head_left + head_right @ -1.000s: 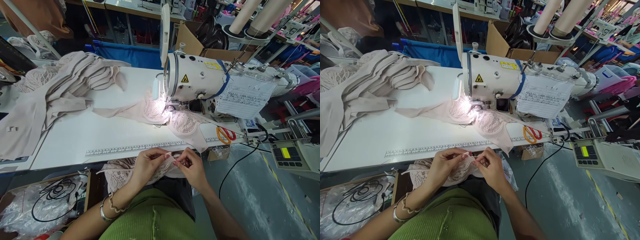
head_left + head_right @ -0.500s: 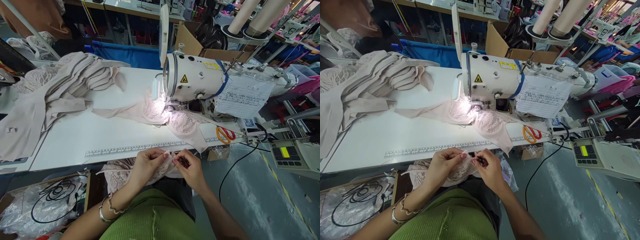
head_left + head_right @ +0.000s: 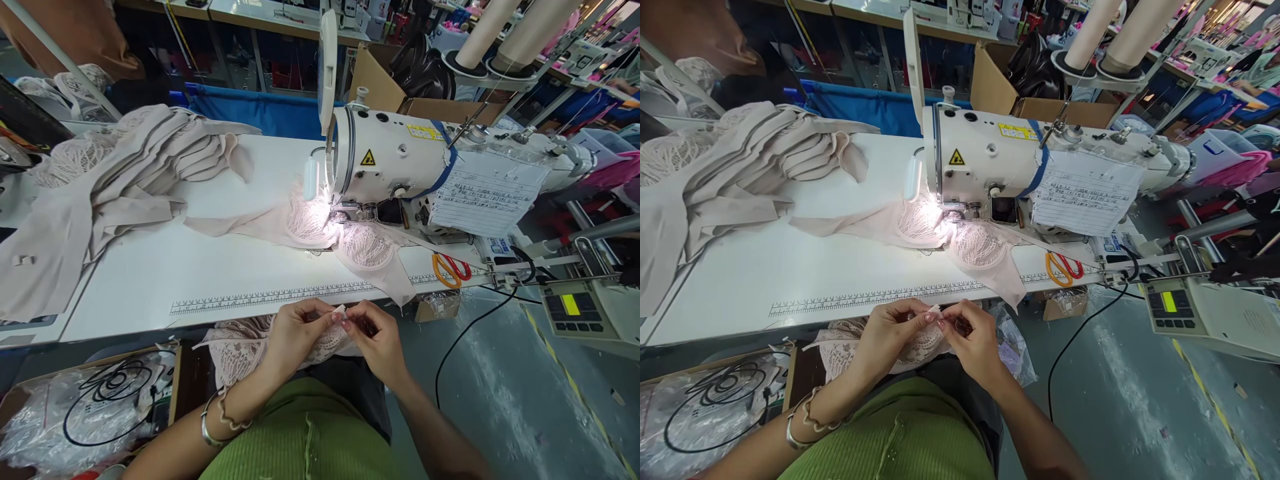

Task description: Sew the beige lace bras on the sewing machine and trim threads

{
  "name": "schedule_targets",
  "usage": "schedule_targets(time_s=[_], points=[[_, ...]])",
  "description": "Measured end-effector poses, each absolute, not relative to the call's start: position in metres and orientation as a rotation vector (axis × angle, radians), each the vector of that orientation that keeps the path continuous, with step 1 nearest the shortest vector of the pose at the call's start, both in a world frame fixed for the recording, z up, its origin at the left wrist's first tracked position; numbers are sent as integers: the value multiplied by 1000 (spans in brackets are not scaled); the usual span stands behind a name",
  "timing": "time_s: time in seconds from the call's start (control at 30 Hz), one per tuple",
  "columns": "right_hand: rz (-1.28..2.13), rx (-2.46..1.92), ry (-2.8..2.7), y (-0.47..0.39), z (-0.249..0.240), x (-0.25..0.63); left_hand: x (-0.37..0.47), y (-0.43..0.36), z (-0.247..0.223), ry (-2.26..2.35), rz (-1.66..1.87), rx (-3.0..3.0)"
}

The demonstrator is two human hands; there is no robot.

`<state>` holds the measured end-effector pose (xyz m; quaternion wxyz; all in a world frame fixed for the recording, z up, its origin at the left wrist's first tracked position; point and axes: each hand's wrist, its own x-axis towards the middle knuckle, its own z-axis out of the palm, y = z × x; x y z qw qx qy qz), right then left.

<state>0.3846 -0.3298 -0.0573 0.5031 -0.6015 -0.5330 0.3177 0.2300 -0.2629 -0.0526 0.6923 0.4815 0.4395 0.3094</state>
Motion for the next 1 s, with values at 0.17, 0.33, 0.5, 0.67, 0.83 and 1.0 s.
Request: schedule_targets(time_s=[0.17, 0.33, 0.5, 0.67, 0.83, 1.0], points=[[797, -1477, -1195, -329, -57, 383, 230, -264, -49, 926, 648, 1105], [822, -1481, -1171, -330, -56, 382, 231, -262, -53, 935, 703, 1126], [777, -1485, -1274, -331, -56, 388, 232, -261, -52, 919, 726, 1119], [750, -1538, -1379, -333, -57, 410, 232, -263, -47, 883, 643, 1009], [1099, -1513, -1538, -328, -44, 422, 232, -263, -46, 879, 627, 939], [1303, -1465, -1465, -321, -35, 420, 231, -262, -51, 882, 606, 990]])
